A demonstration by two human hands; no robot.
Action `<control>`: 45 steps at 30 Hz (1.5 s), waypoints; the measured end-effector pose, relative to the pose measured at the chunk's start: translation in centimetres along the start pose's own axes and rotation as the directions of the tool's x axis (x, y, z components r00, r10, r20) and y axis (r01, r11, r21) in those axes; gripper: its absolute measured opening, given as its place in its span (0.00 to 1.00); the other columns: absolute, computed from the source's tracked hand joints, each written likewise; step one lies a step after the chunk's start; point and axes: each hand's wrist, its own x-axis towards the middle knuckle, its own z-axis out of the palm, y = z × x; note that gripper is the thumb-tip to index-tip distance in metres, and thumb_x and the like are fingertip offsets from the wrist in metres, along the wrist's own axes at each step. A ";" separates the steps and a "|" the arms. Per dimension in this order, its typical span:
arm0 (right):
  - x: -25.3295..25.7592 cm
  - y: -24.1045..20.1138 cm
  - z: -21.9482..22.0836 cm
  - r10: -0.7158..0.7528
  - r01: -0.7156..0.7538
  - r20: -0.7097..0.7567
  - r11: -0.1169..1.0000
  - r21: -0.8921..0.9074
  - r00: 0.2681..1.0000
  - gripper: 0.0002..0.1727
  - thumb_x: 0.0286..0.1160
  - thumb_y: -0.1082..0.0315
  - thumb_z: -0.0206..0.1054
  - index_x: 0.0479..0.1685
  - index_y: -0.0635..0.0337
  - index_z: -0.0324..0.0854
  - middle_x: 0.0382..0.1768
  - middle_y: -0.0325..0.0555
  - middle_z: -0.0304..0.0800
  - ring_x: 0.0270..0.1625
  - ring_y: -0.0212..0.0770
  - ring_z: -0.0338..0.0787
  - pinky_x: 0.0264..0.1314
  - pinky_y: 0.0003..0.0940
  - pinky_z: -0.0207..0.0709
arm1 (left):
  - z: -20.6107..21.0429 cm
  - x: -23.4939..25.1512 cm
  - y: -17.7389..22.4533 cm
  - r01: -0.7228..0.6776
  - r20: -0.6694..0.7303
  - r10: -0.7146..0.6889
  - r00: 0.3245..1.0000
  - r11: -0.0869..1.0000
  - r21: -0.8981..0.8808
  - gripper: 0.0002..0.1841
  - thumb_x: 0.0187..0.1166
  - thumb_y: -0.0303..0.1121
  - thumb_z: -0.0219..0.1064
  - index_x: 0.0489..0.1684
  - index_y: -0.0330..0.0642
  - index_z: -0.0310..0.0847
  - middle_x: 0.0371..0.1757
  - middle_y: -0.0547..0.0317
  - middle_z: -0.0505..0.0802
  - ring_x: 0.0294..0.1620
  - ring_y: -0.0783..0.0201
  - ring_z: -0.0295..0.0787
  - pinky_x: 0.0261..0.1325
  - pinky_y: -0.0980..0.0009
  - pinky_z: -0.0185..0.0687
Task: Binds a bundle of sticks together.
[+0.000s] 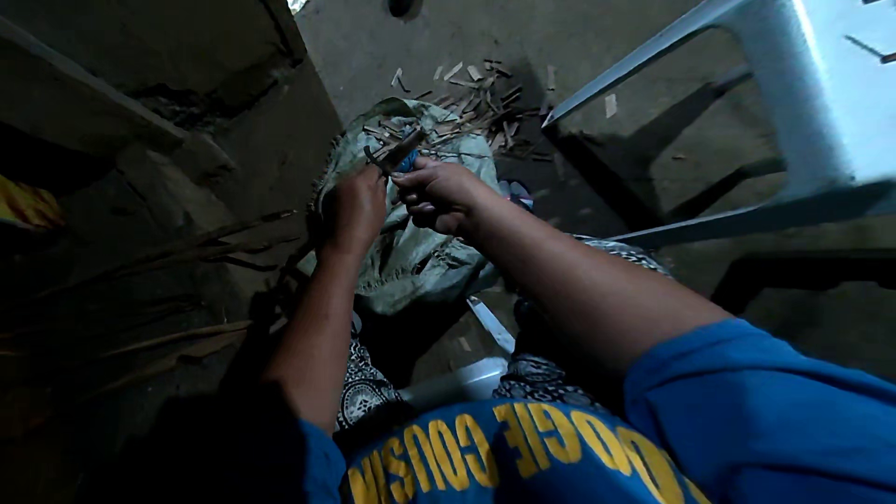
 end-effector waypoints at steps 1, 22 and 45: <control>0.1 0.0 0.0 0.003 -0.002 -0.021 1.000 0.031 1.000 0.03 0.87 0.68 0.60 0.52 0.51 0.73 0.21 0.33 0.71 0.14 0.23 0.63 0.13 0.17 0.56 | 0.4 0.0 0.2 -0.016 -0.023 0.017 1.000 0.999 0.039 0.14 0.90 0.31 0.57 0.56 0.33 0.88 0.51 0.39 0.95 0.55 0.42 0.93 0.62 0.42 0.82; -0.3 -0.7 -1.4 0.134 -0.146 0.108 0.983 0.109 0.985 0.06 0.91 0.65 0.55 0.41 0.51 0.70 0.15 0.31 0.64 0.10 0.23 0.59 0.10 0.17 0.52 | 1.6 0.4 -0.7 -0.020 -0.128 0.039 0.991 0.990 0.141 0.16 0.88 0.30 0.58 0.62 0.39 0.91 0.57 0.44 0.96 0.60 0.44 0.93 0.64 0.44 0.82; -0.2 -0.4 -0.2 -0.002 -0.016 -0.120 0.989 -0.148 0.993 0.05 0.87 0.67 0.62 0.53 0.53 0.74 0.23 0.34 0.72 0.14 0.24 0.63 0.13 0.18 0.54 | 2.2 -0.1 0.4 -0.045 -0.125 0.069 0.990 0.981 0.190 0.15 0.87 0.27 0.56 0.56 0.37 0.91 0.55 0.44 0.96 0.56 0.44 0.94 0.61 0.42 0.80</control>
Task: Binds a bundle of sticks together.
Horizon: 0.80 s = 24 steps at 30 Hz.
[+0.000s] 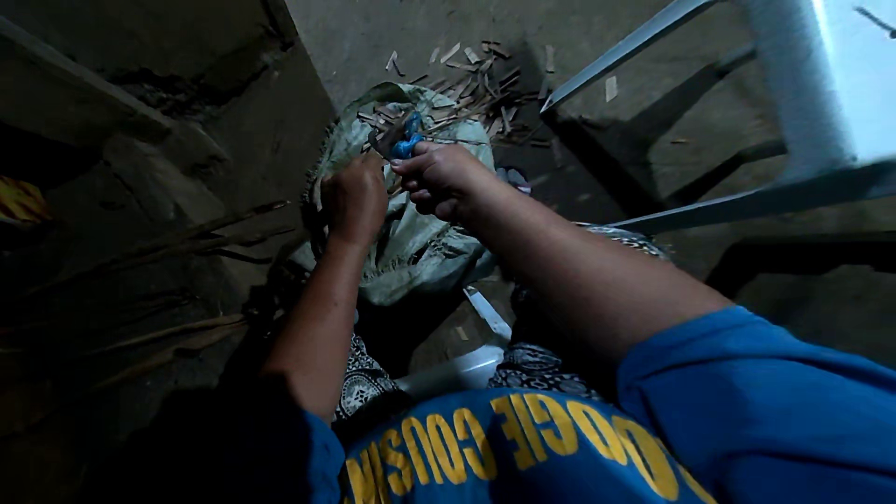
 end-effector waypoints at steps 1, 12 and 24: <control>0.0 0.1 0.1 -0.009 0.008 -0.017 1.000 -0.010 1.000 0.04 0.87 0.66 0.61 0.52 0.54 0.73 0.24 0.34 0.72 0.14 0.24 0.63 0.13 0.18 0.55 | 0.3 0.0 0.2 -0.002 -0.002 0.002 1.000 1.000 0.017 0.14 0.87 0.26 0.56 0.55 0.37 0.91 0.54 0.44 0.96 0.56 0.44 0.94 0.61 0.42 0.79; -0.6 0.1 -0.6 0.091 -0.104 0.106 0.986 0.128 0.990 0.04 0.90 0.64 0.57 0.44 0.49 0.69 0.16 0.30 0.63 0.12 0.23 0.56 0.12 0.18 0.51 | 0.8 0.0 0.0 -0.025 -0.057 0.027 0.998 0.999 0.024 0.12 0.84 0.25 0.59 0.48 0.34 0.91 0.51 0.43 0.96 0.53 0.44 0.95 0.58 0.42 0.80; 1.2 0.2 -1.5 -0.156 0.151 -0.172 0.988 -0.041 0.973 0.03 0.87 0.68 0.61 0.51 0.56 0.75 0.28 0.35 0.74 0.17 0.24 0.65 0.16 0.18 0.58 | -0.3 0.0 0.0 0.039 0.065 -0.033 0.997 0.995 -0.089 0.15 0.90 0.33 0.59 0.59 0.37 0.90 0.58 0.43 0.95 0.60 0.44 0.93 0.65 0.42 0.80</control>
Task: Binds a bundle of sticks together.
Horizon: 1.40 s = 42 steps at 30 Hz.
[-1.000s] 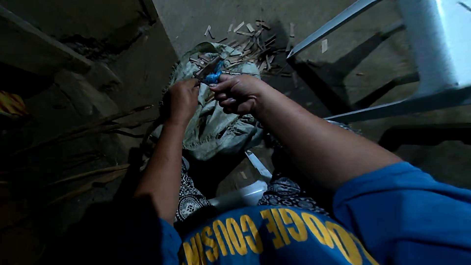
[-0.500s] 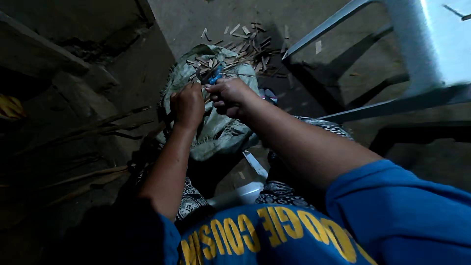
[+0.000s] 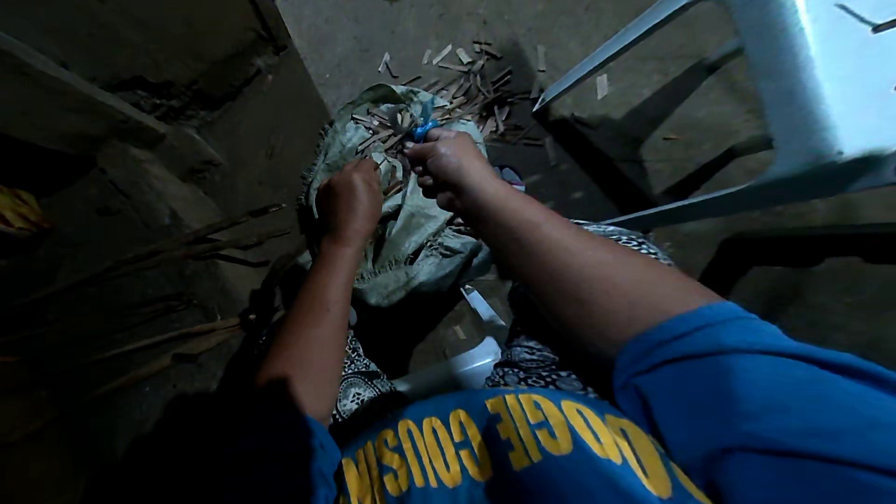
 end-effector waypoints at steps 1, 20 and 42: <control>0.2 -0.1 -0.2 -0.021 0.022 -0.031 1.000 0.022 0.999 0.04 0.87 0.68 0.61 0.52 0.57 0.75 0.28 0.35 0.74 0.17 0.25 0.65 0.17 0.18 0.59 | -0.3 0.1 -0.1 0.024 0.025 -0.023 0.999 0.999 -0.026 0.16 0.90 0.34 0.59 0.60 0.38 0.90 0.58 0.43 0.95 0.61 0.44 0.92 0.66 0.43 0.81; -1.6 -0.7 -0.6 0.054 -0.125 0.417 0.982 0.144 0.907 0.03 0.90 0.66 0.56 0.46 0.49 0.68 0.19 0.32 0.69 0.14 0.25 0.63 0.14 0.19 0.58 | -1.6 1.7 -4.0 0.234 0.329 0.006 0.944 0.691 -0.684 0.09 0.89 0.30 0.62 0.49 0.32 0.83 0.33 0.61 0.90 0.29 0.75 0.87 0.39 0.77 0.86; -1.4 0.6 0.5 0.232 -0.414 0.483 0.856 0.311 0.844 0.07 0.91 0.67 0.54 0.40 0.50 0.67 0.15 0.31 0.65 0.10 0.22 0.61 0.08 0.15 0.54 | -1.5 0.9 -0.6 0.104 0.036 -0.104 0.994 0.995 0.005 0.14 0.87 0.28 0.58 0.61 0.35 0.88 0.58 0.41 0.94 0.63 0.46 0.90 0.71 0.45 0.76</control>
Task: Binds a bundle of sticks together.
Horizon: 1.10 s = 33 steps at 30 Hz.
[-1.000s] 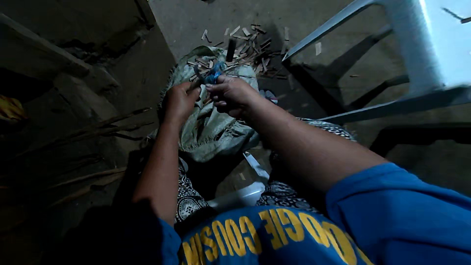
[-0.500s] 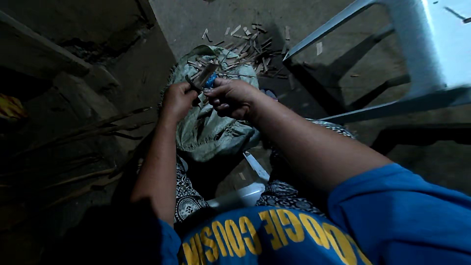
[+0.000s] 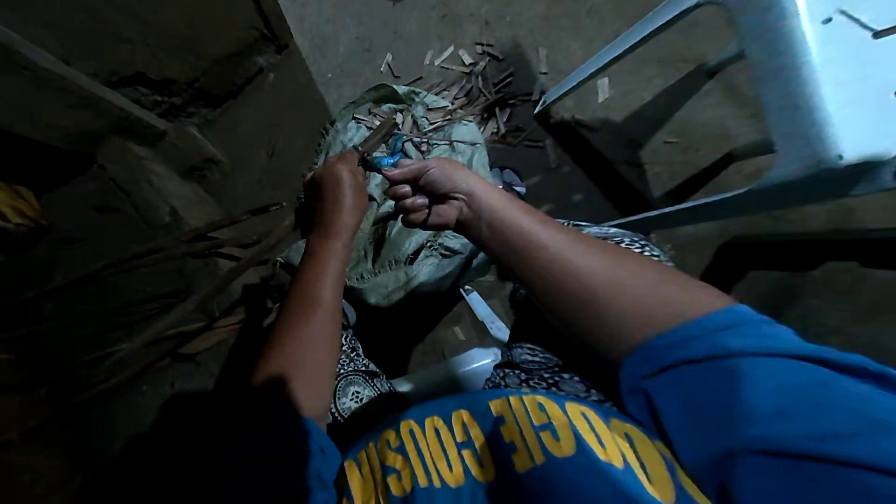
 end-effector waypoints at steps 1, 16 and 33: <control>0.1 0.0 0.0 -0.014 0.013 -0.031 1.000 -0.015 0.999 0.06 0.90 0.67 0.55 0.41 0.51 0.67 0.15 0.32 0.65 0.10 0.22 0.60 0.08 0.15 0.53 | 0.1 0.0 -0.1 -0.006 0.003 0.006 1.000 1.000 -0.008 0.14 0.87 0.29 0.58 0.61 0.35 0.88 0.58 0.41 0.94 0.63 0.46 0.91 0.70 0.45 0.78; 1.4 -0.9 -1.1 -0.311 0.198 -0.406 0.934 -0.296 0.859 0.04 0.91 0.65 0.56 0.52 0.52 0.72 0.22 0.32 0.67 0.14 0.25 0.59 0.14 0.20 0.55 | -1.4 -0.5 -0.2 0.027 0.176 -0.035 0.984 0.998 0.049 0.16 0.92 0.37 0.58 0.63 0.36 0.87 0.59 0.39 0.93 0.64 0.41 0.90 0.69 0.38 0.77; 0.6 1.2 -0.5 0.010 0.011 0.110 0.981 -0.192 0.994 0.04 0.90 0.68 0.56 0.43 0.50 0.68 0.16 0.31 0.66 0.12 0.23 0.62 0.12 0.17 0.57 | -1.8 1.1 -4.8 0.161 0.388 0.010 0.922 0.899 -0.407 0.07 0.86 0.29 0.64 0.46 0.35 0.86 0.36 0.60 0.91 0.30 0.74 0.84 0.40 0.75 0.82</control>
